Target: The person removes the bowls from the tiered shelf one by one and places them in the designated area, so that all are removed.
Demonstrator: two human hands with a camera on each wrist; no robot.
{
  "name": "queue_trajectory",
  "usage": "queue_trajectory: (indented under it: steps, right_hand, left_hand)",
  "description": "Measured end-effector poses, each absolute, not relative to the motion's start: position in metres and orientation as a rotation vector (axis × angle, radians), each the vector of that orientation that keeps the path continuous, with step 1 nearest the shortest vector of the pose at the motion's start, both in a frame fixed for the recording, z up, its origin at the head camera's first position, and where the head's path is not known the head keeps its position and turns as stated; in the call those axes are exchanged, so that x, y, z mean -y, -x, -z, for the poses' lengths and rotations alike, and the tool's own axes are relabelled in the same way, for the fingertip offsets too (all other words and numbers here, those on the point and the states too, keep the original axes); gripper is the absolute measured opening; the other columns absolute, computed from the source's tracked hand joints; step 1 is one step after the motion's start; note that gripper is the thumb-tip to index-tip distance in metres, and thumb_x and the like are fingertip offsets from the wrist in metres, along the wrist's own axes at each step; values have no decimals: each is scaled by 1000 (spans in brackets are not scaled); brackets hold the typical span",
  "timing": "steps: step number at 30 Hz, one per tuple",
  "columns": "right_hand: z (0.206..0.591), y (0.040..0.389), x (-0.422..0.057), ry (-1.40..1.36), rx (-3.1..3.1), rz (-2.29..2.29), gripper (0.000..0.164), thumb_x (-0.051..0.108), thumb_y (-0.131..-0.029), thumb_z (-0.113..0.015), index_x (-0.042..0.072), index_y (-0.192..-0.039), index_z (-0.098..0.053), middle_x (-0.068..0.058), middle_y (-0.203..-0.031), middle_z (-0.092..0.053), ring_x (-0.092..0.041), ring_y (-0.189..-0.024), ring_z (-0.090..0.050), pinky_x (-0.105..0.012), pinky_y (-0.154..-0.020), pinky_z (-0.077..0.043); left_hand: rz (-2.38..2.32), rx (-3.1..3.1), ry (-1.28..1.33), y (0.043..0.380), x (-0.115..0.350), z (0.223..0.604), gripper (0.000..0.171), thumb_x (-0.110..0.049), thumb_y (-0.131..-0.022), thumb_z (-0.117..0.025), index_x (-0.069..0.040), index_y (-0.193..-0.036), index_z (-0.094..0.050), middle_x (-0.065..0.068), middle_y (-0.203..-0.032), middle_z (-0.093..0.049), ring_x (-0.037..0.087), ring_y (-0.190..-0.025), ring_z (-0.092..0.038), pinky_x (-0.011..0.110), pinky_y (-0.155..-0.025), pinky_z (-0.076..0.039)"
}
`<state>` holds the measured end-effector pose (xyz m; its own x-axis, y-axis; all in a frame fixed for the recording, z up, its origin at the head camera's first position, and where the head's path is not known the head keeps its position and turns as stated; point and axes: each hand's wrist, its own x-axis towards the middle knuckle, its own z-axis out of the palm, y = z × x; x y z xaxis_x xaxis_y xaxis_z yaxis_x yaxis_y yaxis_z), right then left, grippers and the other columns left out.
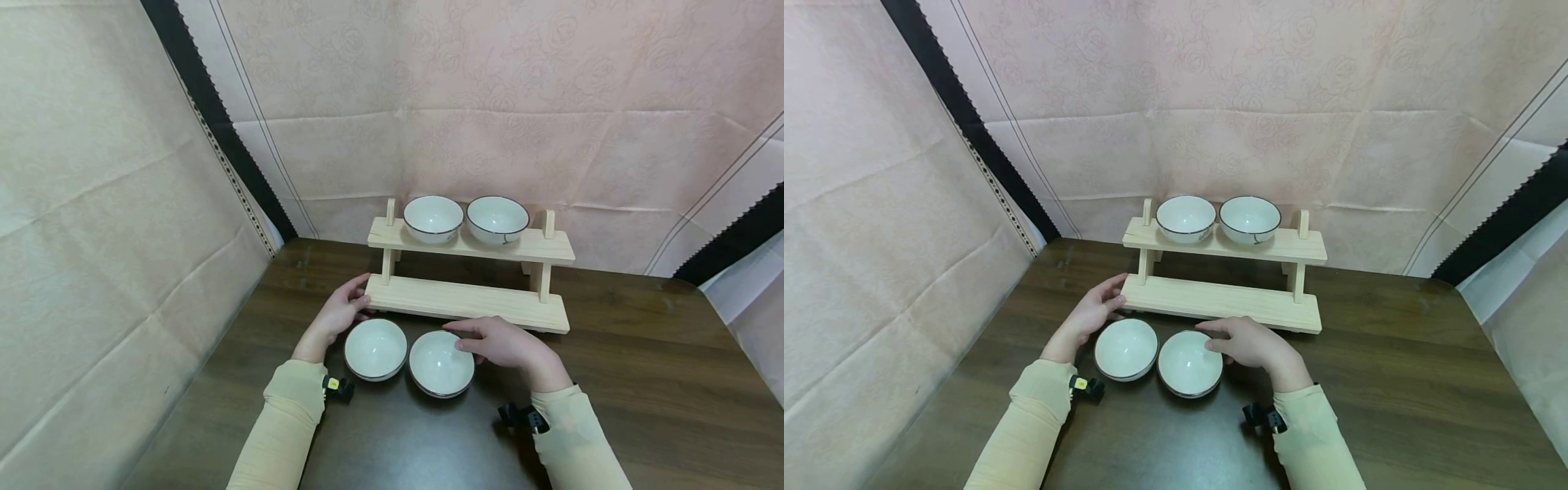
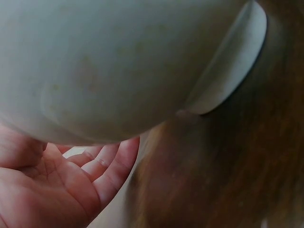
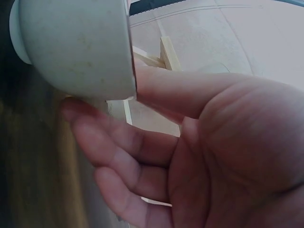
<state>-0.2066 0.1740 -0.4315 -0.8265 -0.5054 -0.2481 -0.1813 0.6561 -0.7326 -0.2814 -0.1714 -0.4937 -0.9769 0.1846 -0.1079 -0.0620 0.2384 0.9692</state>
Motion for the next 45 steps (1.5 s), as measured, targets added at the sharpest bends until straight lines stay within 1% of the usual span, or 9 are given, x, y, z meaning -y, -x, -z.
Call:
queue_trajectory:
  steps: [3, 9, 12, 16, 19, 28, 34, 41, 45]
  right_hand:
    - [430, 206, -175, 542, -2460, 1001, 45, 20, -108, -66, 11, -151, -62, -5, -118, -73, -19, -82, -69, -42, -81, -58]
    - [430, 206, -176, 534, -2464, 1014, 47, 23, -108, -66, 8, -152, -60, -6, -116, -72, -22, -83, -69, -41, -80, -57]
    - [431, 206, -177, 533, -2467, 1017, 48, 24, -108, -67, 7, -152, -60, -4, -109, -74, -23, -84, -69, -42, -81, -57]
    - [431, 207, -179, 540, -2485, 997, 49, 26, -108, -67, 7, -152, -59, 0, -93, -73, -23, -84, -68, -42, -81, -56]
    - [431, 207, -181, 542, -2497, 988, 49, 28, -108, -66, 8, -152, -59, 1, -89, -71, -23, -84, -67, -43, -82, -55]
    - [428, 206, -182, 522, -2505, 1014, 50, 29, -108, -67, 8, -152, -60, 0, -95, -72, -22, -85, -67, -43, -83, -55]
    - [430, 207, -181, 500, -2537, 1067, 45, 29, -108, -66, 12, -150, -62, -1, -98, -72, -23, -88, -68, -41, -81, -54]
    - [433, 211, -183, 549, -2685, 1258, 38, 19, -110, -62, 11, -148, -63, -6, -104, -76, -20, -95, -70, -42, -85, -57]
    - [426, 215, -190, 562, -2830, 1344, 36, 21, -111, -61, 12, -146, -65, -6, -104, -77, -20, -94, -72, -38, -79, -57]
  left_hand:
    - [-1816, -2314, -118, 282, 172, 494, 56, -6, -112, -55, -17, -165, -43, 20, -130, -62, 31, -104, -72, 40, -87, -61]
    - [-1814, -2317, -118, 281, 171, 492, 55, -7, -112, -54, -17, -165, -42, 20, -131, -61, 31, -105, -71, 40, -87, -61]
    - [-1818, -2310, -116, 280, 171, 491, 55, -7, -112, -54, -17, -165, -43, 20, -130, -61, 32, -106, -72, 40, -87, -61]
    - [-1822, -2305, -114, 279, 171, 491, 56, -6, -112, -54, -15, -165, -42, 21, -129, -61, 33, -106, -72, 40, -87, -62]
    - [-1823, -2305, -110, 279, 171, 491, 56, -6, -112, -54, -15, -165, -42, 21, -129, -61, 33, -106, -72, 40, -87, -62]
    - [-1810, -2323, -117, 281, 173, 492, 55, -9, -112, -55, -17, -165, -43, 20, -129, -62, 32, -106, -71, 42, -88, -61]
    - [-1783, -2333, -100, 277, 176, 493, 56, -15, -112, -57, -14, -165, -42, 19, -130, -61, 31, -107, -70, 43, -90, -61]
    - [-1789, -2399, -72, 276, 183, 488, 54, -24, -114, -54, -9, -164, -42, 19, -137, -60, 32, -119, -62, 46, -96, -58]
    - [-1756, -2487, -92, 282, 187, 476, 52, -28, -114, -53, -9, -162, -45, 19, -140, -60, 34, -125, -61, 50, -100, -56]
